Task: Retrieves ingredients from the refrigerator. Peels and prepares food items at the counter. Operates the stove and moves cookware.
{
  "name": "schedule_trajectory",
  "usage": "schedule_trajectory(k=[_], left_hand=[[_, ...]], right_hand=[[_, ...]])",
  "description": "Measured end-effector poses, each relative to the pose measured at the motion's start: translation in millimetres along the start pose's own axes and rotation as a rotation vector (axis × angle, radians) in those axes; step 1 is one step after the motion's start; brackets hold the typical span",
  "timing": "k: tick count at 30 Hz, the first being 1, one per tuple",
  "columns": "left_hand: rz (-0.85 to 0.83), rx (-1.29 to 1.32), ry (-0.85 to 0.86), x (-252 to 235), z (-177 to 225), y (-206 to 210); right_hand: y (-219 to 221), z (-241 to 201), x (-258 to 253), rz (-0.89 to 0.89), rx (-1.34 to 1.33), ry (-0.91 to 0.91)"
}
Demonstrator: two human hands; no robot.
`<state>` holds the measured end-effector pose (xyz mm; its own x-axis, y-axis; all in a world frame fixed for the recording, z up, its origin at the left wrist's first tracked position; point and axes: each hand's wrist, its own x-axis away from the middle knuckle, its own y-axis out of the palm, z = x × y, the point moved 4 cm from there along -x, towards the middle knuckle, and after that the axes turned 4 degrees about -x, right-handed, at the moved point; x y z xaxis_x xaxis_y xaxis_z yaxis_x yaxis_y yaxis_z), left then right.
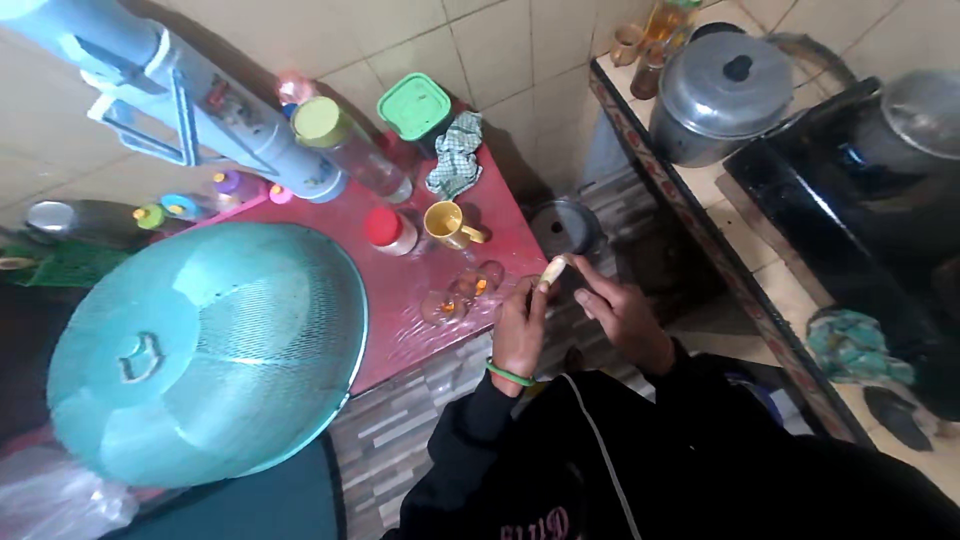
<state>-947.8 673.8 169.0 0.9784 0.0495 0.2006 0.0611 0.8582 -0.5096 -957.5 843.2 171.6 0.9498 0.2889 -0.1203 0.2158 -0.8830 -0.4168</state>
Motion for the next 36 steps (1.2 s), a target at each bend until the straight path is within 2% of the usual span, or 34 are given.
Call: schedule_trajectory(k=[9, 21, 36], left_hand=[[-0.006, -0.104, -0.004, 11.8, 17.6, 16.8], [0.059, -0.242, 0.036, 23.9, 9.9, 26.0], [0.043, -0.297, -0.064, 34.5, 2.0, 39.5]], right_hand=[[-0.7, 2.6, 10.4, 0.009, 0.177, -0.037], [15.2, 17.6, 16.4, 0.022, 0.309, -0.071], [33.9, 25.3, 22.0, -0.03, 0.457, 0.051]])
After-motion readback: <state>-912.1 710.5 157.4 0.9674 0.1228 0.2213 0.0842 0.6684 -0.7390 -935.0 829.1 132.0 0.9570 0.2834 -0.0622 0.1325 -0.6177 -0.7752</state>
